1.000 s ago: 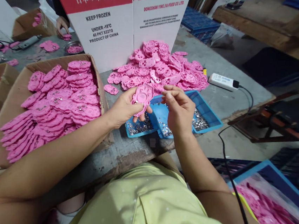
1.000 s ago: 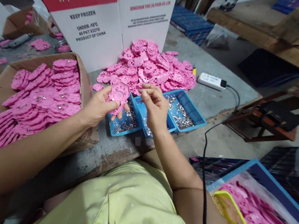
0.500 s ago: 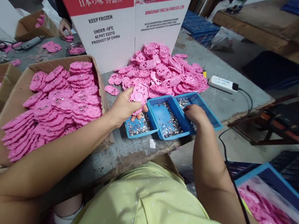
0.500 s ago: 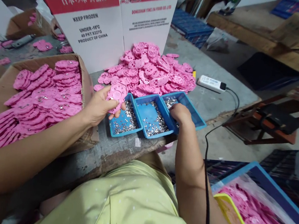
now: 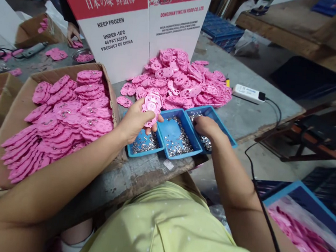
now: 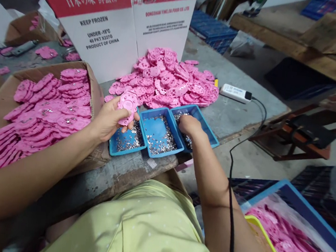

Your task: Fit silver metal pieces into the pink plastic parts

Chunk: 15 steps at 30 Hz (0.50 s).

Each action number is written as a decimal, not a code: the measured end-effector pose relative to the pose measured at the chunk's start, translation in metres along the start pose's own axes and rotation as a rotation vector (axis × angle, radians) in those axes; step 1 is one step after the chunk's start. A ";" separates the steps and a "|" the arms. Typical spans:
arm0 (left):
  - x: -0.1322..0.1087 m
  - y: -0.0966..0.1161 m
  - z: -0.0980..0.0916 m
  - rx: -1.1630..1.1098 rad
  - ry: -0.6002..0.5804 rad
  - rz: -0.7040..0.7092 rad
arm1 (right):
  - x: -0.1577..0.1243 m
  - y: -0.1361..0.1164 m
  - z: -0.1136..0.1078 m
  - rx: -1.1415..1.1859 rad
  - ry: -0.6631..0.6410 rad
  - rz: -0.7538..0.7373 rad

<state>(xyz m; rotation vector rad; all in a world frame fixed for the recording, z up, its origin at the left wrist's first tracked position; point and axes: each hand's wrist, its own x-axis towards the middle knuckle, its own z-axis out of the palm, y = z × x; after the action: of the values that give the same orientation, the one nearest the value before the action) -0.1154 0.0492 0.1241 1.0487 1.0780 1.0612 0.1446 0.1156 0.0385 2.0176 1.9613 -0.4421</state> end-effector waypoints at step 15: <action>0.004 0.002 -0.002 -0.047 0.130 0.023 | 0.004 -0.019 -0.009 0.168 0.112 0.080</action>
<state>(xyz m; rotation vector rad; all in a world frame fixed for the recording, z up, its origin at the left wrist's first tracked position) -0.1165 0.0539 0.1247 0.9669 1.1413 1.1805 0.1255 0.1231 0.0451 2.2610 1.9574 -0.5011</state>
